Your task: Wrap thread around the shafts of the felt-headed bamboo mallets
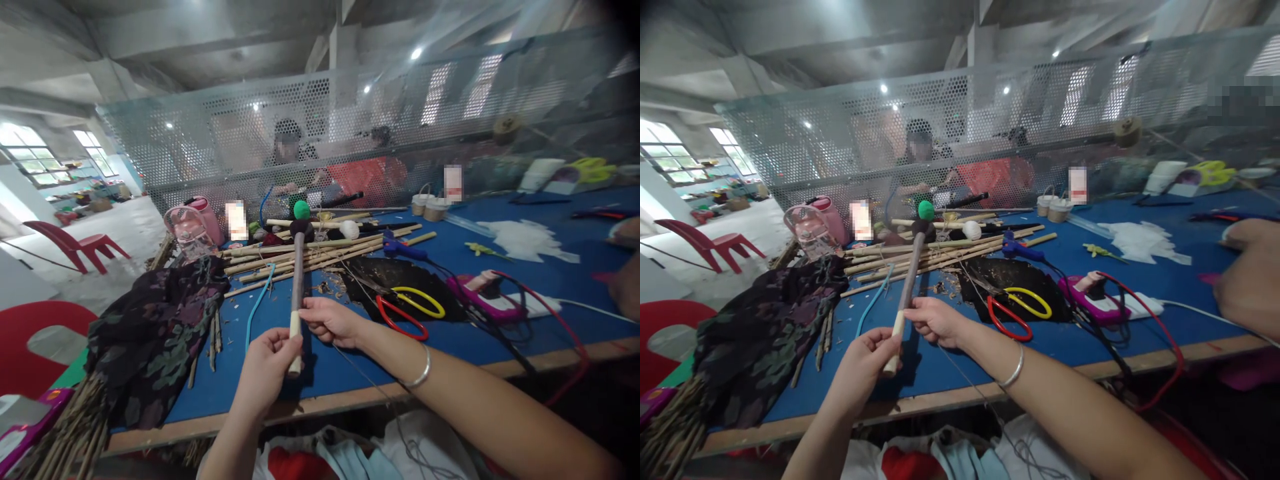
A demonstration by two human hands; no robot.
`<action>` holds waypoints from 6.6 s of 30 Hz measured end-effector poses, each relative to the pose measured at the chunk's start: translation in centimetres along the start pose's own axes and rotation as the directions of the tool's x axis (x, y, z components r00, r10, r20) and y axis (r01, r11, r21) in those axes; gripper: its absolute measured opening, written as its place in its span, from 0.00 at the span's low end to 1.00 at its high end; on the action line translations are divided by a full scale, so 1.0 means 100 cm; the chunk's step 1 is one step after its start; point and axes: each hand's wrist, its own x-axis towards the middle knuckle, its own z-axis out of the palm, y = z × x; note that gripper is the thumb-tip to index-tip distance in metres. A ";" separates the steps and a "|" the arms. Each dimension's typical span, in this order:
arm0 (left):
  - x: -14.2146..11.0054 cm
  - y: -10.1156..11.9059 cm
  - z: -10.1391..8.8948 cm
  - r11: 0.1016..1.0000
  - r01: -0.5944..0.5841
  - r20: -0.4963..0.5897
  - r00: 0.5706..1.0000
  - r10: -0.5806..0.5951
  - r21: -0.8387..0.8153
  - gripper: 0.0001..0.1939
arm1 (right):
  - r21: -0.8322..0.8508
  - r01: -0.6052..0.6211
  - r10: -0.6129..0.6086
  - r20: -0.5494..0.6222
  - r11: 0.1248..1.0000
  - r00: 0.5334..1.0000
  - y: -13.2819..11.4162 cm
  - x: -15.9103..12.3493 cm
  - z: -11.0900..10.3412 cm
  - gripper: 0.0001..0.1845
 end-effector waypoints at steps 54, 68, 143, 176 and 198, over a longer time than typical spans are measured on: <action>0.111 0.027 -0.003 0.968 0.080 0.320 0.935 -0.156 0.238 0.21 | -0.381 -0.121 0.024 -0.249 0.917 0.968 -0.037 0.048 -0.035 0.09; 0.099 0.026 -0.005 0.988 0.120 0.223 0.965 -0.140 0.099 0.22 | -0.314 -0.013 -0.071 -0.255 0.949 0.964 -0.027 0.046 -0.029 0.09; 0.090 0.020 -0.004 0.920 -0.072 0.274 0.961 -0.039 0.386 0.23 | -0.213 -0.037 -0.013 -0.227 0.976 0.974 -0.020 0.045 -0.027 0.11; 0.093 0.021 -0.009 0.932 -0.061 0.269 0.962 -0.040 0.356 0.23 | -0.265 -0.074 -0.001 -0.272 0.961 0.962 -0.020 0.043 -0.020 0.10; 0.087 0.030 -0.008 0.982 0.155 0.477 0.858 -0.189 0.111 0.17 | -0.189 -0.093 0.078 -0.088 0.978 0.993 -0.027 0.037 -0.027 0.13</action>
